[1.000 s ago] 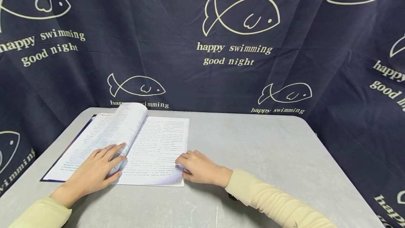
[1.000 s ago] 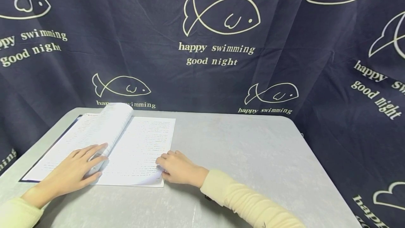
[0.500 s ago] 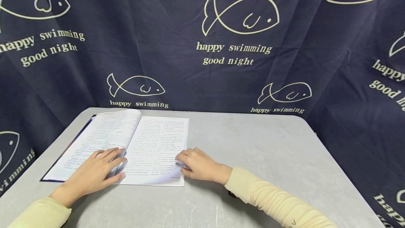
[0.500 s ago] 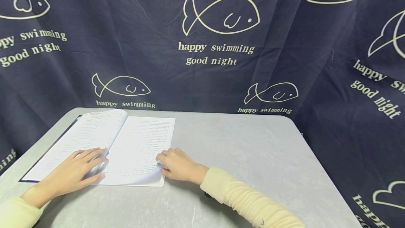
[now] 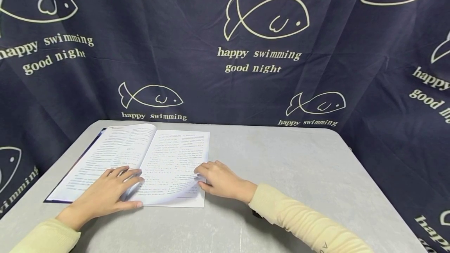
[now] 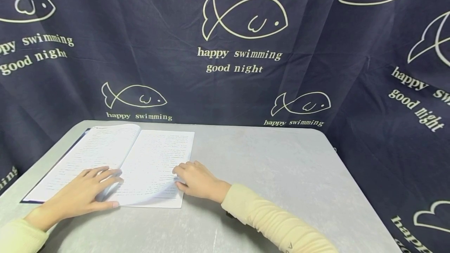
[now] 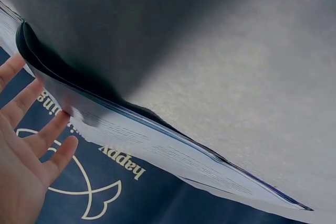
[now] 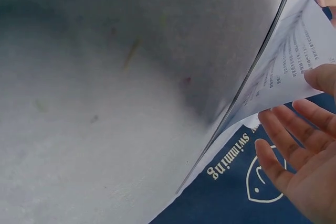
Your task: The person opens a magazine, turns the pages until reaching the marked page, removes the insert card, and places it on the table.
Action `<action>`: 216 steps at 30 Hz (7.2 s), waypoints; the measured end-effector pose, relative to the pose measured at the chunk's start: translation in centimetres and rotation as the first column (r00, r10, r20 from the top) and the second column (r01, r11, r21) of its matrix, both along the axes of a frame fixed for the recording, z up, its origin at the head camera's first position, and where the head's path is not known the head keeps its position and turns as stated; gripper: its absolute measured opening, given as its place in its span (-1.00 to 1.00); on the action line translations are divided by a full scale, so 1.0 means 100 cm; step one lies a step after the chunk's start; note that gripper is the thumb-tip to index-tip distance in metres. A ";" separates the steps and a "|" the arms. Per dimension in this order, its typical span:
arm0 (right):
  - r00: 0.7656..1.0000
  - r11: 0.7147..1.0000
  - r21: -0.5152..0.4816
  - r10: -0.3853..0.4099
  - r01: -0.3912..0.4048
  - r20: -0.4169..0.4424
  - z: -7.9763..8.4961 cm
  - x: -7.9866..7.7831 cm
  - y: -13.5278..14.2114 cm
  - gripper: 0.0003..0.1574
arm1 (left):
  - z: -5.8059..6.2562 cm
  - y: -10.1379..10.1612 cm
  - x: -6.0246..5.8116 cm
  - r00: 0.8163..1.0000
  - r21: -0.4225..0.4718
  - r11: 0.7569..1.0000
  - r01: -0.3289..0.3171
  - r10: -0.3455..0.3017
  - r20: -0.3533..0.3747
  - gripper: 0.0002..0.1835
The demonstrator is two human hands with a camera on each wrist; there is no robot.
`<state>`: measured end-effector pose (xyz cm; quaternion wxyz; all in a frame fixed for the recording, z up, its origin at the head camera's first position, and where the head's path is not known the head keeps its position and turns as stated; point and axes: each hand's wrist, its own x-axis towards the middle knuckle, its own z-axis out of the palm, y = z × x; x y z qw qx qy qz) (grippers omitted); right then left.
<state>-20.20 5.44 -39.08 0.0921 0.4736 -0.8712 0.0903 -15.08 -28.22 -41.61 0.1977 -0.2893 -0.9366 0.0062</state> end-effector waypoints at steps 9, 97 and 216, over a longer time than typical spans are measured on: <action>0.999 0.999 -0.029 -0.029 0.030 0.018 0.003 0.000 -0.002 -0.66 | 0.000 0.002 0.001 1.000 -0.011 1.000 0.001 -0.001 0.001 -0.30; 1.000 0.992 0.123 -0.012 0.014 -0.018 -0.007 0.019 0.000 -0.42 | 0.002 -0.002 -0.005 0.992 0.001 0.998 0.062 -0.061 -0.111 -0.47; 0.998 0.981 0.185 0.053 -0.056 0.021 -0.002 0.021 0.001 -0.57 | -0.003 -0.010 -0.005 0.990 -0.007 0.998 0.060 -0.061 -0.129 -0.60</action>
